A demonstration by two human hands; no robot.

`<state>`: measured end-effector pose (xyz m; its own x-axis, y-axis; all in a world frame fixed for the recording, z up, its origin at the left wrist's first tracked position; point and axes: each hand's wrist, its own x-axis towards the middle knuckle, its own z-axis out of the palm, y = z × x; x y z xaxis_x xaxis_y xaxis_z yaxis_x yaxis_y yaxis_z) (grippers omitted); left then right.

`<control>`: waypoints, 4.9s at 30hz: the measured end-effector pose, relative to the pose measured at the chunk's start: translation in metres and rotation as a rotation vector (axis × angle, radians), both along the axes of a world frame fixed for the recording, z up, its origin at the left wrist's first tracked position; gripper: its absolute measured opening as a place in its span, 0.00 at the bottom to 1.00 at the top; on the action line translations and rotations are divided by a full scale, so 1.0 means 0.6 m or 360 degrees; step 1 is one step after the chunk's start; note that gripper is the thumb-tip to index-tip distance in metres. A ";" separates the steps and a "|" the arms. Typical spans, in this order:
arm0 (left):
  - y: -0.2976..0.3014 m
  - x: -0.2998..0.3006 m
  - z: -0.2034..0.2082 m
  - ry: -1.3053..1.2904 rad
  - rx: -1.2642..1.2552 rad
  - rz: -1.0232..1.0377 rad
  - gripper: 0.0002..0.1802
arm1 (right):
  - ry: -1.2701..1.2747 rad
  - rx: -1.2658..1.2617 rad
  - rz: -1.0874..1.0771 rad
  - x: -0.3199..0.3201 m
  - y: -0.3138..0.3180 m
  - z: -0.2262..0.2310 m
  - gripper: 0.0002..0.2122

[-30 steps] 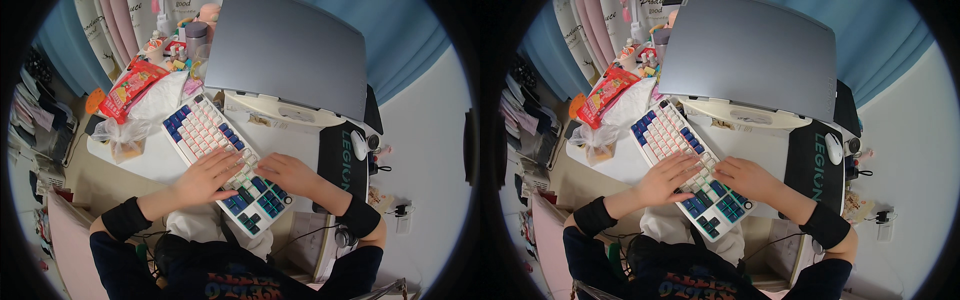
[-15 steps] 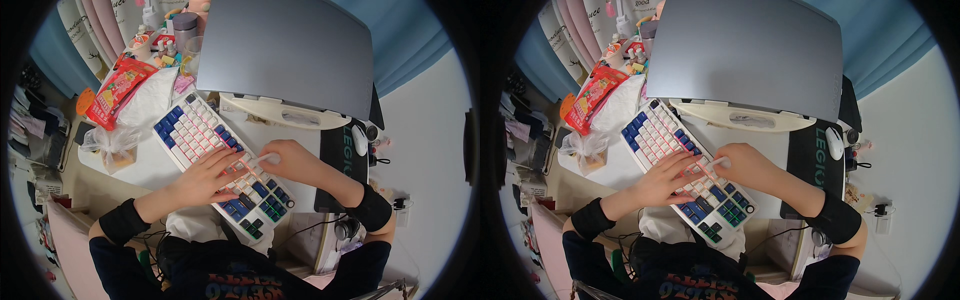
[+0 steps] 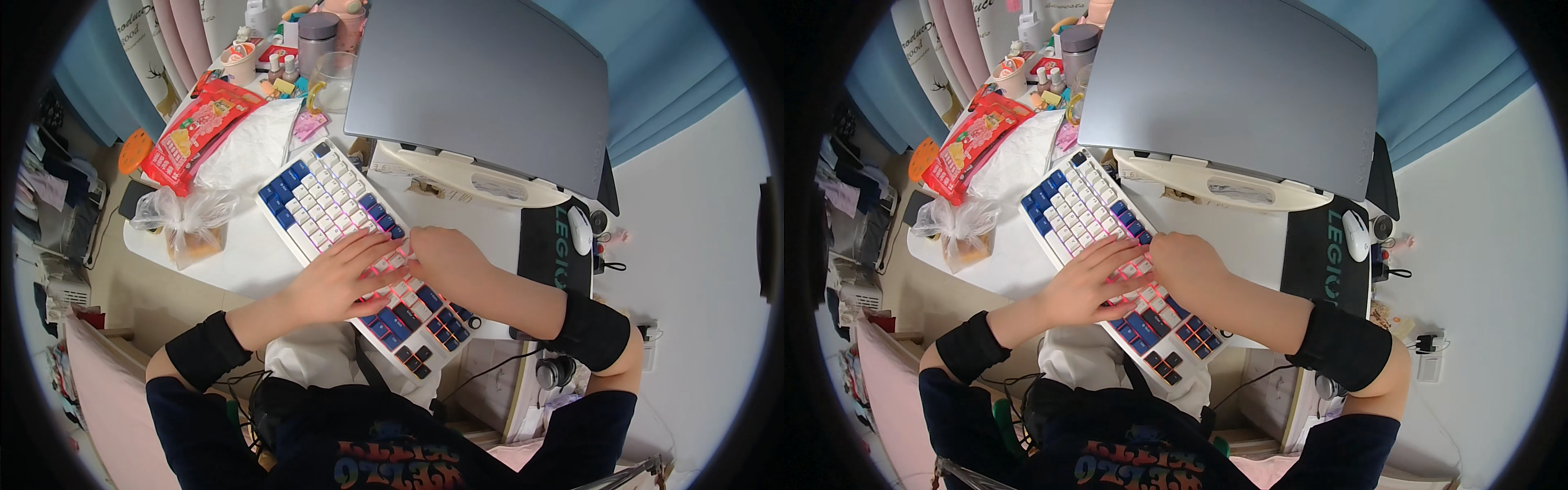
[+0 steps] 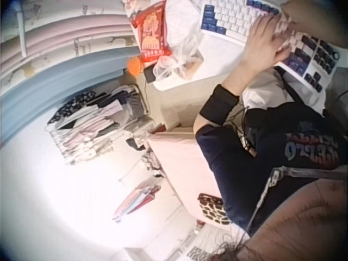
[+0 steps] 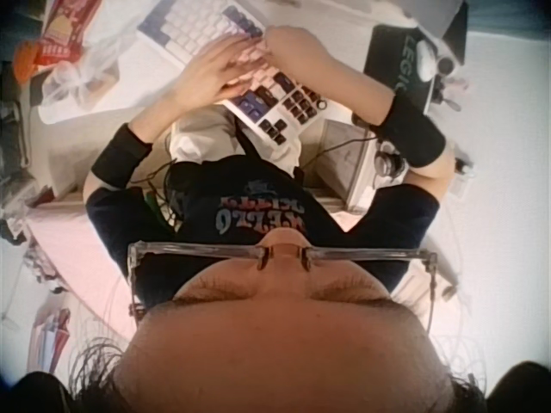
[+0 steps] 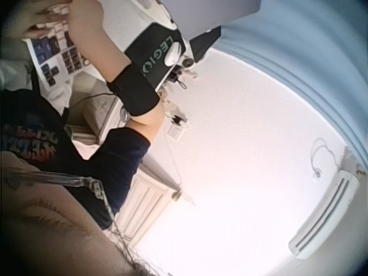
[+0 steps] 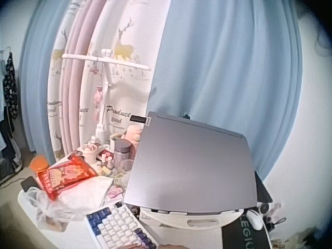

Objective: The person cleans a keyboard by hand using a piece of white tissue to wipe between and over the keys.

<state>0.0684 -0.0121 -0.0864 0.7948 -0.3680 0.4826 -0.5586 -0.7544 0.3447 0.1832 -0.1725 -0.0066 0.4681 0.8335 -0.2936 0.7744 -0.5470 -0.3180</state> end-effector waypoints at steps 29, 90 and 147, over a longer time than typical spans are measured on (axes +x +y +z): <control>0.003 0.000 -0.020 -0.0161 -0.0064 -0.0047 0.22 | -0.0251 0.0145 -0.0003 -0.036 -0.079 -0.034 0.08; -0.010 -0.003 0.001 -0.0039 0.0035 0.0031 0.24 | -0.0407 0.0779 0.0442 -0.021 -0.179 -0.029 0.09; -0.004 -0.010 -0.023 -0.0233 0.0011 0.0050 0.21 | -0.0238 0.0392 0.0090 -0.084 -0.142 -0.017 0.05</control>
<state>0.0626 -0.0147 -0.1004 0.7273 -0.3480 0.5916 -0.5787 -0.7743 0.2560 0.1327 -0.2576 -0.0166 0.4419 0.8970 -0.0105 0.8496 -0.4223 -0.3160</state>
